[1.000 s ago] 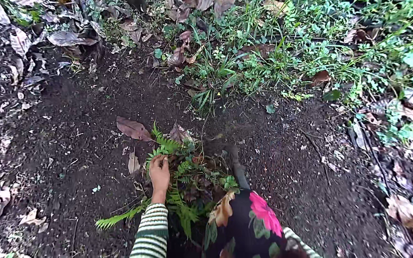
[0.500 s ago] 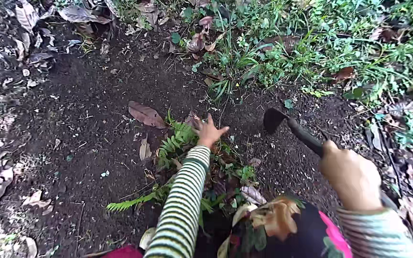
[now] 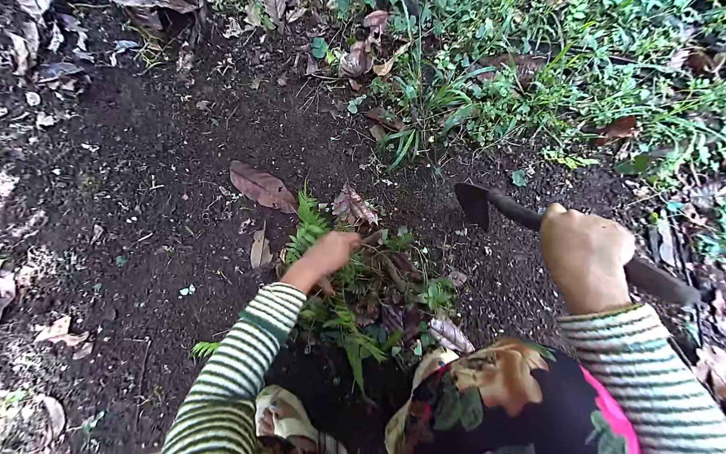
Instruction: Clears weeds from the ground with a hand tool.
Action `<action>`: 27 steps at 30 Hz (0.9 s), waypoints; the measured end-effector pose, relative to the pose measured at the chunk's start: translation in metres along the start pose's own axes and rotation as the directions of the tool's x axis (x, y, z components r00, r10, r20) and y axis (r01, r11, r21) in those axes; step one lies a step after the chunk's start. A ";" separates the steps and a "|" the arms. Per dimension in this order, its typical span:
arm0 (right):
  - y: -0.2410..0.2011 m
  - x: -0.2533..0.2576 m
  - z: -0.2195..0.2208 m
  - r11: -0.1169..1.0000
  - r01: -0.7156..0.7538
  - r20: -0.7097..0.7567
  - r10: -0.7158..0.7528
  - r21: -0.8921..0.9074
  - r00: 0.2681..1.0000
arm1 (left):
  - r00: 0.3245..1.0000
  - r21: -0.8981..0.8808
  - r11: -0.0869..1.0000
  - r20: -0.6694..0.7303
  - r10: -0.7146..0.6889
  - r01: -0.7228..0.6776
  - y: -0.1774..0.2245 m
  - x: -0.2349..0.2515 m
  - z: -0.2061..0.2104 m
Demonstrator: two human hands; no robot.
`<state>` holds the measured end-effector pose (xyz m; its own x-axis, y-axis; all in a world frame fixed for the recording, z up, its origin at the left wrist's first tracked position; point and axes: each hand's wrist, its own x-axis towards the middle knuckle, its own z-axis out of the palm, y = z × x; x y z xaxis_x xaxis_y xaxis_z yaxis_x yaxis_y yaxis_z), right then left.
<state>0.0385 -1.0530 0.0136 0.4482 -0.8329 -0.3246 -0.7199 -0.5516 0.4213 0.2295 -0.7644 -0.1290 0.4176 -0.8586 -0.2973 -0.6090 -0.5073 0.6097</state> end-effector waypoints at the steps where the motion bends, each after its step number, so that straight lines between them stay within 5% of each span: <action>1: -0.002 0.000 0.000 1.000 0.006 -0.012 -0.006 -0.002 1.000 | 0.995 -0.049 0.994 -0.018 -0.102 0.101 -0.015 -0.004 -0.009; 4: -0.008 -0.003 0.003 1.000 0.019 -0.023 -0.019 0.018 1.000 | 0.887 -0.135 0.898 -0.154 -0.436 0.419 -0.051 0.001 -0.015; 8: -0.005 -0.007 0.008 0.998 0.052 -0.048 -0.050 0.031 0.998 | 0.790 -0.146 0.781 0.006 -0.613 0.607 -0.040 0.026 0.042; 13: 0.001 -0.008 0.007 0.998 0.046 -0.073 -0.043 0.044 0.996 | 0.885 -0.074 0.902 0.244 -0.397 0.425 0.034 0.041 0.080; 18: 0.001 -0.006 0.005 0.999 0.041 -0.087 -0.039 0.028 0.995 | 0.905 0.079 0.971 0.352 -0.237 0.224 0.092 0.004 0.150; 22: -0.001 -0.005 0.003 0.999 0.040 -0.101 -0.039 0.010 0.994 | 0.950 0.205 0.977 0.292 -0.113 0.054 0.086 -0.015 0.205; 27: -0.009 -0.030 -0.014 0.999 0.051 0.026 -0.051 -0.007 0.998 | 0.966 0.228 0.974 0.253 -0.052 -0.007 0.075 -0.004 0.200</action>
<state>0.0393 -1.0238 0.0316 0.4705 -0.8021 -0.3678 -0.6922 -0.5940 0.4100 0.0470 -0.8133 -0.2291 0.2649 -0.8218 -0.5045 -0.7497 -0.5045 0.4282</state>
